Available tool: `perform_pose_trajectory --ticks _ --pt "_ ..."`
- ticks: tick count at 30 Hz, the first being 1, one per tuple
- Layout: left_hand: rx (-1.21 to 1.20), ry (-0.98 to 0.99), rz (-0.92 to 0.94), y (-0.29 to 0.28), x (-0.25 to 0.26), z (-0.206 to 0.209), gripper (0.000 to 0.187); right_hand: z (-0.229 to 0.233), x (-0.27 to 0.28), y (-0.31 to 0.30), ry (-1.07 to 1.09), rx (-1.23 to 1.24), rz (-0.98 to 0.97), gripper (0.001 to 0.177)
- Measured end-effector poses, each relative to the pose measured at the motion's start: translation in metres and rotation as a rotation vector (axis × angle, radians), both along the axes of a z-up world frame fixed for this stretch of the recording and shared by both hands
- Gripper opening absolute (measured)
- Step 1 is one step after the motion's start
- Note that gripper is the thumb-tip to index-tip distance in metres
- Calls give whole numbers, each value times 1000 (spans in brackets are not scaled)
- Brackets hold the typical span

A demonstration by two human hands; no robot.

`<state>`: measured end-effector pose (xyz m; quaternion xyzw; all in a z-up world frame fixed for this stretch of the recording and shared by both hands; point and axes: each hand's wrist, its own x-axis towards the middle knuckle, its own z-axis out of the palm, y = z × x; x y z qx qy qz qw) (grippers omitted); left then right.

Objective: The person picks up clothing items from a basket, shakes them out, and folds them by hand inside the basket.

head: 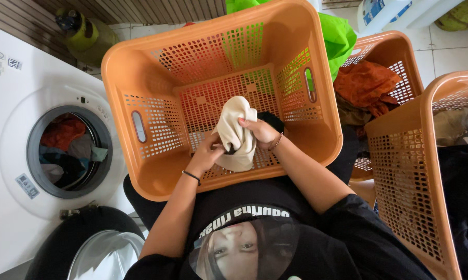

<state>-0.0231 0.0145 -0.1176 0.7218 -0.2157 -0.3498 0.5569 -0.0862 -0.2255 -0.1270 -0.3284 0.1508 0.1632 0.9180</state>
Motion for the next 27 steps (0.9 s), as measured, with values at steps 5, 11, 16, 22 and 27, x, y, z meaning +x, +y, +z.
perform_pose_trajectory --ticks 5,11,16,22,27 --pt "103 -224 75 1 0 -13 22 -1 0 -2 8 -3 33 48" --pt "-85 -444 426 13 16 -10 16 5 6 -13 56 -37 -109 47" --pt "-163 -345 564 22 21 23 24 -1 10 -17 -50 -303 -110 45" --pt "-172 -226 651 24 23 47 21 11 18 -28 56 -1204 106 43" --pt "-199 -304 653 15 18 43 18 50 14 -24 -87 -1586 -319 41"
